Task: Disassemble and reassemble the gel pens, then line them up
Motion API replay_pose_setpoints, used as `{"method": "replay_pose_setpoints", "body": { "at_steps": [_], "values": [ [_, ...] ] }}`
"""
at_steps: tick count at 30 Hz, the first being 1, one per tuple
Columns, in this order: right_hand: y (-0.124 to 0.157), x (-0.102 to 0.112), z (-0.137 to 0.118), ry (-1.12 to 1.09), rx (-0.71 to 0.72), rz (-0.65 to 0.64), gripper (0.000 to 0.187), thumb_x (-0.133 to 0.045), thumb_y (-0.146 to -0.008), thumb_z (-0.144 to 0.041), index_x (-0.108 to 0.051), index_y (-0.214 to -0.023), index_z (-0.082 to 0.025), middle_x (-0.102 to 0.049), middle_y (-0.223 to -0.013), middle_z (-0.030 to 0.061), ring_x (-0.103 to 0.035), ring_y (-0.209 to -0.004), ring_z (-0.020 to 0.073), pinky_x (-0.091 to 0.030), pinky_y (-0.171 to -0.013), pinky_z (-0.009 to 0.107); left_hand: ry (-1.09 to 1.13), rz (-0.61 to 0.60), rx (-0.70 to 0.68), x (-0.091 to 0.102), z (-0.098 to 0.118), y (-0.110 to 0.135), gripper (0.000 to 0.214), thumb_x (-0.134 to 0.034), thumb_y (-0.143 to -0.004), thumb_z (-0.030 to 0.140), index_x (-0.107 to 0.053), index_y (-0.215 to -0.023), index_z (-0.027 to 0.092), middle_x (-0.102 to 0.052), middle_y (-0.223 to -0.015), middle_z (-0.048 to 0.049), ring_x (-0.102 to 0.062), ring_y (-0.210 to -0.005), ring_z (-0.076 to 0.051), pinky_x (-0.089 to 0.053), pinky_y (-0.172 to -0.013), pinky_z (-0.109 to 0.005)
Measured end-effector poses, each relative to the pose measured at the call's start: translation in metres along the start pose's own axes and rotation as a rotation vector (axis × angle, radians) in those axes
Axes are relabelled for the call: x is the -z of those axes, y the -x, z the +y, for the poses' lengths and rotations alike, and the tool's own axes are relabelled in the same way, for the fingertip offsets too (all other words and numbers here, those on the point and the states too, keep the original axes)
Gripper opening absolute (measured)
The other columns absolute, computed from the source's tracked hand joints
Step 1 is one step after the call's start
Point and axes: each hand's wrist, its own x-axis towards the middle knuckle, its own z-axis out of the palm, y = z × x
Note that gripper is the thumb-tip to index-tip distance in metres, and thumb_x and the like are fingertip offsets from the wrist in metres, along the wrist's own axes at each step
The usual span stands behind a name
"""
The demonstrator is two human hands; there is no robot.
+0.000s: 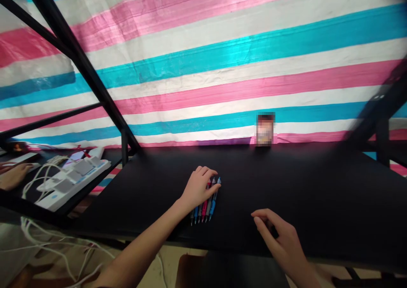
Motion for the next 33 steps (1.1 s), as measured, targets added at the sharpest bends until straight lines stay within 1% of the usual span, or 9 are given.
{"method": "replay_pose_setpoints", "body": {
  "at_steps": [2,4,6,9,12,15,23,28,33],
  "values": [
    [0.0,0.001,0.002,0.005,0.002,0.004,0.028,-0.057,-0.104,-0.041,-0.075,-0.093,-0.022,-0.068,-0.073,0.0018,-0.063,-0.062,0.0174,-0.053,-0.057,0.025,0.011,0.004,-0.016,0.009,-0.002,0.022,0.033,-0.067,-0.097,0.039,-0.068,-0.125,0.022,-0.07,-0.121,-0.0126,-0.06,-0.117,-0.032,-0.049,-0.101,-0.048],
    [0.0,0.002,0.005,0.007,0.012,-0.023,0.028,-0.058,-0.104,-0.04,-0.076,-0.093,-0.022,-0.068,-0.071,0.0012,-0.064,-0.061,0.0173,-0.053,-0.056,0.025,0.022,-0.03,-0.05,0.015,-0.006,0.046,0.052,-0.075,-0.091,0.046,-0.065,-0.137,0.025,-0.067,-0.135,-0.0137,-0.058,-0.128,-0.035,-0.046,-0.11,-0.052],
    [-0.001,0.003,0.007,0.0,0.009,-0.05,0.027,-0.058,-0.103,-0.039,-0.076,-0.093,-0.022,-0.068,-0.071,0.0007,-0.066,-0.062,0.0174,-0.053,-0.056,0.024,0.02,-0.084,-0.081,0.017,-0.012,0.066,0.076,-0.084,-0.08,0.057,-0.061,-0.146,0.028,-0.058,-0.152,-0.015,-0.046,-0.144,-0.043,-0.037,-0.119,-0.06],
    [-0.001,0.003,0.007,-0.021,-0.025,-0.057,0.026,-0.059,-0.103,-0.038,-0.076,-0.093,-0.022,-0.068,-0.072,0.0002,-0.065,-0.063,0.0175,-0.052,-0.058,0.025,-0.026,-0.202,-0.121,0.015,-0.019,0.08,0.091,-0.079,-0.08,0.07,-0.051,-0.157,0.031,-0.037,-0.17,-0.0172,-0.025,-0.157,-0.051,-0.024,-0.123,-0.072],
    [-0.001,0.004,0.005,-0.059,-0.065,-0.052,0.024,-0.06,-0.102,-0.037,-0.076,-0.092,-0.022,-0.067,-0.072,-0.0002,-0.064,-0.064,0.0174,-0.051,-0.059,0.025,-0.062,-0.282,-0.162,0.011,-0.02,0.075,0.085,-0.07,-0.088,0.07,-0.045,-0.161,0.035,-0.027,-0.176,-0.0157,-0.015,-0.161,-0.052,-0.018,-0.122,-0.076],
    [-0.001,0.004,0.004,-0.108,-0.104,-0.053,0.024,-0.06,-0.102,-0.037,-0.076,-0.092,-0.022,-0.066,-0.071,-0.0008,-0.062,-0.063,0.0168,-0.049,-0.059,0.026,-0.067,-0.334,-0.235,0.008,-0.015,0.063,0.073,-0.064,-0.096,0.063,-0.043,-0.162,0.038,-0.026,-0.176,-0.0132,-0.016,-0.161,-0.051,-0.011,-0.12,-0.081],
    [-0.004,0.008,0.011,-0.174,-0.125,-0.057,0.024,-0.06,-0.102,-0.037,-0.075,-0.09,-0.022,-0.063,-0.068,-0.0011,-0.062,-0.06,0.017,-0.048,-0.059,0.027,-0.063,-0.416,-0.284,-0.007,0.0,0.049,0.073,-0.051,-0.103,0.06,-0.032,-0.167,0.032,-0.02,-0.177,-0.0146,-0.015,-0.162,-0.048,-0.009,-0.119,-0.084],
    [-0.007,0.012,0.014,-0.234,-0.123,-0.045,0.022,-0.063,-0.1,-0.036,-0.075,-0.088,-0.023,-0.061,-0.064,-0.002,-0.061,-0.058,0.0162,-0.048,-0.056,0.025,-0.074,-0.446,-0.326,-0.019,0.022,0.041,0.071,-0.048,-0.104,0.061,-0.032,-0.167,0.03,-0.017,-0.177,-0.0135,-0.011,-0.163,-0.045,-0.01,-0.12,-0.083],
    [-0.008,0.01,0.017,-0.309,-0.119,0.013,0.024,-0.062,-0.102,-0.036,-0.074,-0.086,-0.022,-0.06,-0.063,-0.0016,-0.059,-0.058,0.0156,-0.047,-0.055,0.025,-0.051,-0.454,-0.367,-0.028,0.048,0.033,0.072,-0.055,-0.102,0.056,-0.035,-0.166,0.027,-0.021,-0.176,-0.0156,-0.014,-0.162,-0.046,-0.013,-0.118,-0.085]
  ]
}}
